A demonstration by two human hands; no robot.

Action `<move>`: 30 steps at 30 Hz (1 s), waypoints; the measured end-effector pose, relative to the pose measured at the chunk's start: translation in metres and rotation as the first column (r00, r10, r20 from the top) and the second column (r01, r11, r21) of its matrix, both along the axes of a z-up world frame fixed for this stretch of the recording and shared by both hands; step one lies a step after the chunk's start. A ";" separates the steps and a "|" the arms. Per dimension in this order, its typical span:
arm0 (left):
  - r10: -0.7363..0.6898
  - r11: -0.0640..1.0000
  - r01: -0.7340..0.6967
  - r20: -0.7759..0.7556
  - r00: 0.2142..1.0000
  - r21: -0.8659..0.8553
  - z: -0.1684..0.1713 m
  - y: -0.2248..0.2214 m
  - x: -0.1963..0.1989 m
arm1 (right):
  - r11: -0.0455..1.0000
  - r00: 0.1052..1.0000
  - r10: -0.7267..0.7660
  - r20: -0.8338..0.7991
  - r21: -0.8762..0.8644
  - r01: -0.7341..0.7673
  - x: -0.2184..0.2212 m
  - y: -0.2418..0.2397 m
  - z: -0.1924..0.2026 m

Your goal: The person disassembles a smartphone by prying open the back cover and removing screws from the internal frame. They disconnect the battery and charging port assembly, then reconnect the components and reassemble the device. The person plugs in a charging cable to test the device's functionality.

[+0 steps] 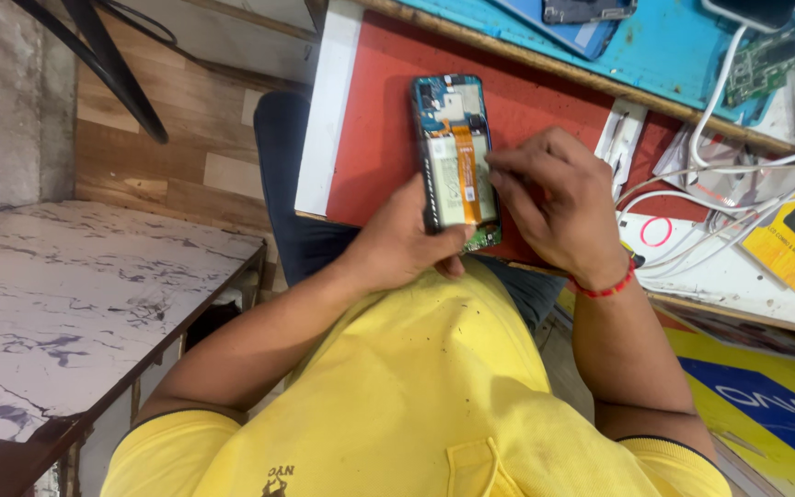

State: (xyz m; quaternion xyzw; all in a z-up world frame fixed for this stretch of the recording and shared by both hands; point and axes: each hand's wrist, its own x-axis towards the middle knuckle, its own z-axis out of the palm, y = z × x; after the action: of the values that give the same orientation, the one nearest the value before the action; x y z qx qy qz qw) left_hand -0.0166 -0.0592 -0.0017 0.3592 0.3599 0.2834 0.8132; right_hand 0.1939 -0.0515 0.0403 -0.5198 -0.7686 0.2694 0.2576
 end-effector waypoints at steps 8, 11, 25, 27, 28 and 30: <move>0.002 1.000 -0.001 -0.044 0.999 0.027 -0.002 0.002 0.005 | 0.916 0.929 0.281 0.240 0.222 -0.334 0.026 -0.013 0.001; -0.013 0.998 0.021 -0.119 0.993 0.066 0.001 0.004 0.007 | 0.894 0.910 0.320 0.263 0.234 -0.382 0.027 -0.009 0.005; -0.044 0.994 0.062 -0.185 0.982 0.094 0.006 0.004 0.006 | 0.700 0.789 0.445 0.425 0.385 -0.602 0.030 0.001 -0.012; -0.047 0.993 0.065 -0.180 0.982 0.095 0.007 0.005 0.005 | 0.748 0.809 0.470 0.353 0.327 -0.577 0.034 0.001 -0.012; -0.047 0.993 0.065 -0.178 0.983 0.096 0.007 0.005 0.005 | 0.769 0.818 0.480 0.317 0.297 -0.566 0.036 0.001 -0.013; -0.048 0.996 0.061 -0.173 0.984 0.071 0.006 0.005 0.006 | 0.823 0.850 0.451 0.272 0.243 -0.514 0.038 0.000 -0.014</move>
State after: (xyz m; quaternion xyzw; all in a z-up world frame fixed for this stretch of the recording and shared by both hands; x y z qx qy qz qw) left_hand -0.0109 -0.0539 0.0041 0.4227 0.4073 0.2425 0.7724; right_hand 0.2321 -0.0514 0.0259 -0.2855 -0.9297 0.1492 0.1787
